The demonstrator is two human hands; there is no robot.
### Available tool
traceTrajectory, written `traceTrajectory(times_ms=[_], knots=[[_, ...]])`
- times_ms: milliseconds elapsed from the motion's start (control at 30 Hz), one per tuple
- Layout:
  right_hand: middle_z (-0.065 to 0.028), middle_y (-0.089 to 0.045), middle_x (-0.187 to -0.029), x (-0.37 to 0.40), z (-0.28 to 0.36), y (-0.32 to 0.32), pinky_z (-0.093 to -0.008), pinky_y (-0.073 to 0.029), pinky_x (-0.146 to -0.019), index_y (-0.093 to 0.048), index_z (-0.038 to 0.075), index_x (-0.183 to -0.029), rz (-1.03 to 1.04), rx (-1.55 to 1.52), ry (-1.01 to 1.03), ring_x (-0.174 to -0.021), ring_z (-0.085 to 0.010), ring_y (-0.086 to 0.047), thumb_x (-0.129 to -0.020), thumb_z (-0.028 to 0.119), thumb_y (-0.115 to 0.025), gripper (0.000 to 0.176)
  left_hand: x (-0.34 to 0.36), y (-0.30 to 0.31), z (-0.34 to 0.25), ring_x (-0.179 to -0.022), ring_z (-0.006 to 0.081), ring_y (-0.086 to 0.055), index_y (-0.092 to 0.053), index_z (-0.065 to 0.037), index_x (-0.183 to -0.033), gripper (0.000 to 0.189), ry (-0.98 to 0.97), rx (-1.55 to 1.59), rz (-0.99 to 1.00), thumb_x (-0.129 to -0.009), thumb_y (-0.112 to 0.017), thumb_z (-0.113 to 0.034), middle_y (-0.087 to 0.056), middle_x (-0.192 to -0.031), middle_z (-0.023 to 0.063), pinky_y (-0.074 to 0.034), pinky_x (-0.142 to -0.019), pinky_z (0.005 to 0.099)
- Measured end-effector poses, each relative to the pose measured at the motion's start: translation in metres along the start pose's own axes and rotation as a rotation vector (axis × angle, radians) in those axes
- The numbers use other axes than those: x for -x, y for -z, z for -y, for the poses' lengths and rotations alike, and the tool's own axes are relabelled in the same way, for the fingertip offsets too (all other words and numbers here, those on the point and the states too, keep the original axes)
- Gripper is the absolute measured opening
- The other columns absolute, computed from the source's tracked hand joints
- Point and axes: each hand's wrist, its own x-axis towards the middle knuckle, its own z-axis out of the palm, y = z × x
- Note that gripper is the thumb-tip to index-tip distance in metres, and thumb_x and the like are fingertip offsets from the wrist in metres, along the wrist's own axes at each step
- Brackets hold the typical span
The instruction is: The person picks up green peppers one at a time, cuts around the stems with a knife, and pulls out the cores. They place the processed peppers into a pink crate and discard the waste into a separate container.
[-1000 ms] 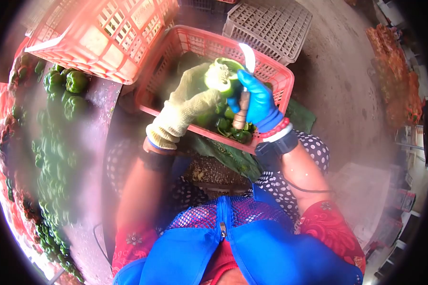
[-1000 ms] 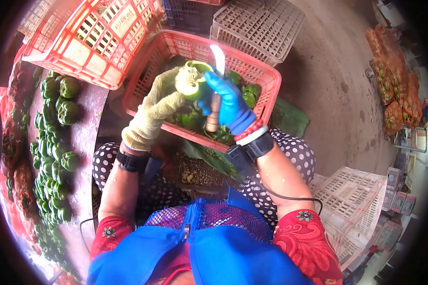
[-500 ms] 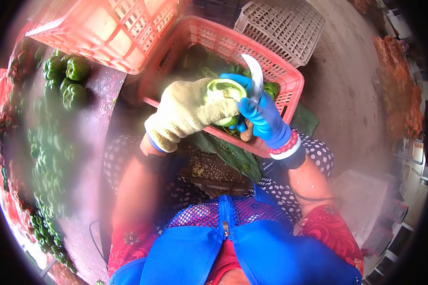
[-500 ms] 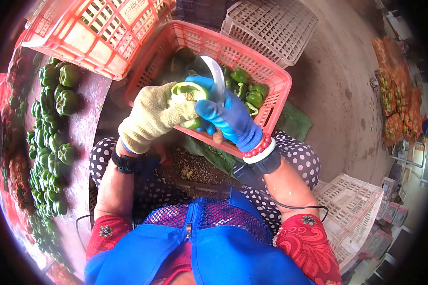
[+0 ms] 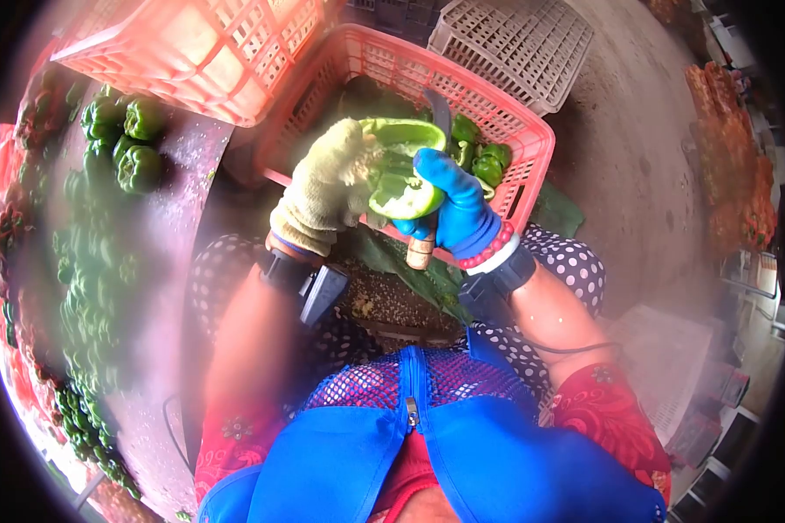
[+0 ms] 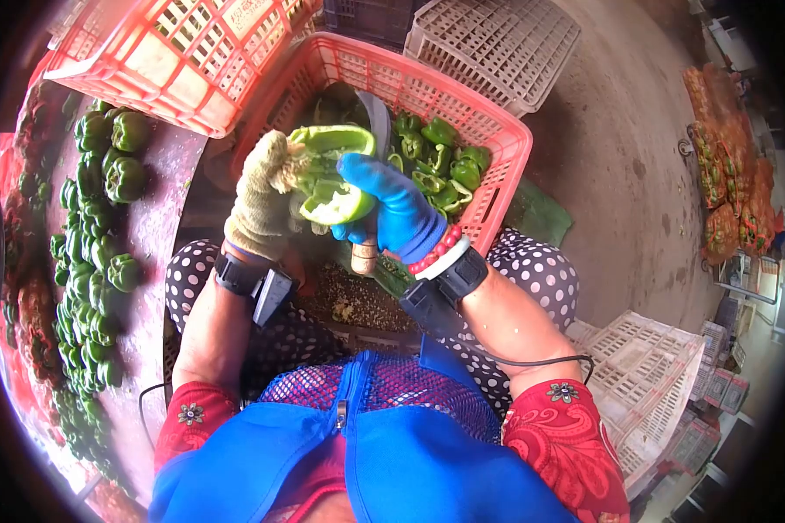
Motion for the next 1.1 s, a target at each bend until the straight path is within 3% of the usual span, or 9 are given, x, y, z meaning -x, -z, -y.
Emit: traceTrajectory(times_ms=[167, 367, 600, 767, 833, 900, 967, 1033, 1100], knots=[[-0.0123, -0.073, -0.104, -0.013, 0.008, 0.011, -0.0284, -0.059, -0.051, -0.06, 0.003, -0.126, 0.009, 0.005, 0.105, -0.07, -0.0196, -0.072, -0.095, 0.034, -0.069, 0.045, -0.011, -0.013, -0.002, -0.061, 0.0138, -0.063, -0.061, -0.004, -0.124, 0.052, -0.002, -0.262, -0.055, -0.1, -0.056, -0.05, -0.068, -0.088, 0.0051, -0.047, -0.047, 0.0234], [-0.0186, -0.068, -0.101, -0.006, 0.037, 0.029, -0.0303, -0.047, -0.053, -0.049, 0.005, -0.144, 0.381, -0.314, 0.187, -0.056, -0.0156, -0.056, -0.095, 0.047, -0.063, 0.066, -0.004, -0.01, -0.011, -0.066, 0.0131, -0.06, -0.063, -0.007, -0.115, 0.041, -0.093, -0.39, -0.01, -0.099, -0.062, -0.045, -0.066, -0.086, 0.0037, -0.049, -0.057, 0.0254], [-0.0027, -0.066, -0.083, -0.004, 0.044, 0.026, -0.0241, -0.045, -0.049, -0.055, 0.007, -0.139, -0.5, 1.083, 0.103, -0.054, -0.0084, -0.056, -0.099, 0.039, -0.067, 0.053, -0.004, -0.021, -0.013, -0.1, 0.0117, -0.065, -0.064, -0.004, -0.12, 0.035, -0.15, -0.739, -0.037, -0.091, -0.078, -0.018, -0.07, -0.109, 0.0051, -0.054, -0.088, 0.0296], [-0.0029, -0.066, -0.09, 0.002, 0.049, 0.006, -0.0244, -0.046, -0.053, -0.06, 0.004, -0.13, -0.39, 0.732, 0.033, -0.063, -0.0078, -0.056, -0.101, 0.024, -0.061, 0.036, 0.05, -0.043, -0.057, -0.089, 0.0081, -0.062, -0.063, -0.006, -0.126, 0.04, -0.436, -1.102, -0.214, -0.088, -0.075, -0.016, -0.068, -0.101, -0.0007, -0.053, -0.082, 0.028], [-0.0041, -0.065, -0.1, -0.004, 0.06, 0.03, -0.0222, -0.044, -0.056, -0.06, 0.005, -0.128, -0.378, 0.477, 0.107, -0.066, -0.007, -0.053, -0.101, 0.019, -0.058, 0.031, 0.103, -0.031, -0.096, -0.08, 0.01, -0.062, -0.065, -0.006, -0.121, 0.039, -0.373, -1.327, -0.505, -0.087, -0.075, -0.022, -0.069, -0.091, -0.0005, -0.053, -0.075, 0.0295], [-0.0064, -0.065, -0.099, -0.017, 0.088, 0.075, -0.0209, -0.048, -0.062, -0.057, -0.007, -0.125, -0.06, -0.342, 0.021, -0.071, -0.0092, -0.056, -0.102, 0.027, -0.061, 0.041, 0.16, -0.013, -0.122, -0.072, 0.0191, -0.066, -0.071, -0.008, -0.103, 0.029, -0.163, -1.714, -0.758, -0.086, -0.074, -0.031, -0.067, -0.078, 0.0104, -0.053, -0.072, 0.0342], [-0.01, -0.067, -0.103, -0.013, 0.088, 0.046, -0.0293, -0.057, -0.071, -0.057, -0.008, -0.118, -0.433, -0.478, 0.173, -0.082, -0.016, -0.066, -0.101, 0.024, -0.064, 0.037, 0.215, 0.009, -0.138, -0.077, 0.0274, -0.07, -0.073, -0.008, -0.098, 0.036, 0.29, -1.934, -0.826, -0.087, -0.072, -0.042, -0.071, -0.083, 0.0147, -0.054, -0.076, 0.0392], [-0.0107, -0.068, -0.106, -0.018, 0.058, 0.057, -0.0322, -0.058, -0.072, -0.059, -0.004, -0.119, -0.444, -0.31, 0.21, -0.084, -0.0183, -0.067, -0.1, 0.019, -0.064, 0.031, 0.243, 0.042, -0.139, -0.082, 0.033, -0.071, -0.073, -0.008, -0.095, 0.047, 0.395, -1.861, -1.064, -0.089, -0.068, -0.054, -0.073, -0.088, 0.015, -0.053, -0.079, 0.0421], [-0.011, -0.068, -0.106, -0.017, 0.034, 0.066, -0.0316, -0.056, -0.07, -0.062, 0.001, -0.117, -0.185, -0.458, -0.194, -0.081, -0.0187, -0.066, -0.1, 0.018, -0.062, 0.024, 0.253, 0.093, -0.136, -0.08, 0.0332, -0.07, -0.072, -0.006, -0.1, 0.055, 0.178, -1.809, -1.305, -0.09, -0.065, -0.059, -0.073, -0.086, 0.0158, -0.053, -0.078, 0.042]])
